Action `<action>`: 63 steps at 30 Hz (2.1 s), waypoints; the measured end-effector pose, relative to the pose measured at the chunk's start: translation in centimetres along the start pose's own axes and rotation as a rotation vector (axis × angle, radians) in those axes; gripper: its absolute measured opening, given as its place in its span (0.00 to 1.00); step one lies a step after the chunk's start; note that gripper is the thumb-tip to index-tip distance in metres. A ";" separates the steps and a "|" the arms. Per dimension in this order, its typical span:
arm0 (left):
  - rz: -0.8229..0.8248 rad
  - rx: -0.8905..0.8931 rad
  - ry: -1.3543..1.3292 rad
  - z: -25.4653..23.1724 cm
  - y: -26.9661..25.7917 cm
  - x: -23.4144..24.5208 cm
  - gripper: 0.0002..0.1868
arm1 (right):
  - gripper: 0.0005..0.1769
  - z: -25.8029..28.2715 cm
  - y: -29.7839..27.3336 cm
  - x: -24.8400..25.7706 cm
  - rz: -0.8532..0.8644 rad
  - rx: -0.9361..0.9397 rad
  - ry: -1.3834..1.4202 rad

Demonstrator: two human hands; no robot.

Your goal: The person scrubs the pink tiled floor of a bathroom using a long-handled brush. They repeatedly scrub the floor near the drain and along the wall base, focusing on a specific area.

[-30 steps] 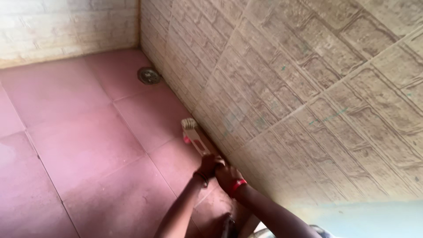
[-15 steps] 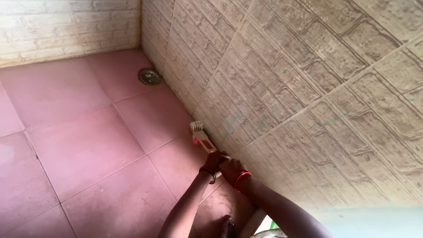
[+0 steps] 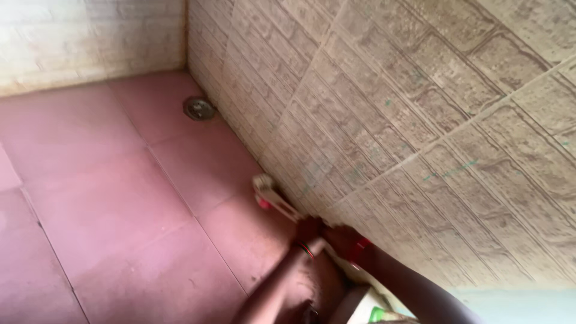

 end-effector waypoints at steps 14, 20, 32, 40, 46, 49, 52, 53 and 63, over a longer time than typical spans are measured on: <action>0.112 0.089 -0.157 -9.6 -3.6 -6.0 0.12 | 0.16 -0.3 -7.2 1.7 0.224 -0.002 0.059; -0.152 0.017 -0.105 1.6 1.7 -1.7 0.11 | 0.19 -0.5 -0.6 0.3 0.110 -0.040 0.022; -0.032 0.150 -0.107 -5.6 -4.6 -2.6 0.12 | 0.23 0.2 -4.9 0.0 0.149 0.033 0.060; -0.074 0.131 -0.065 -4.0 -2.6 1.1 0.12 | 0.26 -0.1 -4.2 2.7 0.161 0.002 0.047; 0.000 0.138 -0.137 -12.7 -7.9 -3.0 0.13 | 0.28 -2.1 -13.6 1.6 0.399 0.090 -0.054; -0.055 0.216 -0.079 -7.7 -6.2 -1.0 0.12 | 0.16 -2.1 -8.2 -2.1 0.185 0.004 0.305; -0.125 0.188 0.026 -1.4 -5.5 3.4 0.11 | 0.13 2.8 2.6 -4.4 -0.031 0.197 0.012; -0.151 0.173 0.047 0.4 -5.4 5.1 0.11 | 0.13 3.7 3.9 -3.9 -0.098 0.267 -0.091; -0.070 0.108 -0.102 -11.6 -8.2 4.1 0.09 | 0.27 1.5 -9.5 6.7 0.292 0.282 -0.149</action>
Point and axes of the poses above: each hand's wrist, its own y-axis towards the middle knuckle, its own x-axis out of the back of the hand, z = x × y, the point moved 1 cm from there along y, towards the middle knuckle, and after that the axes turned 8 degrees about -y, right-handed, at the moved point
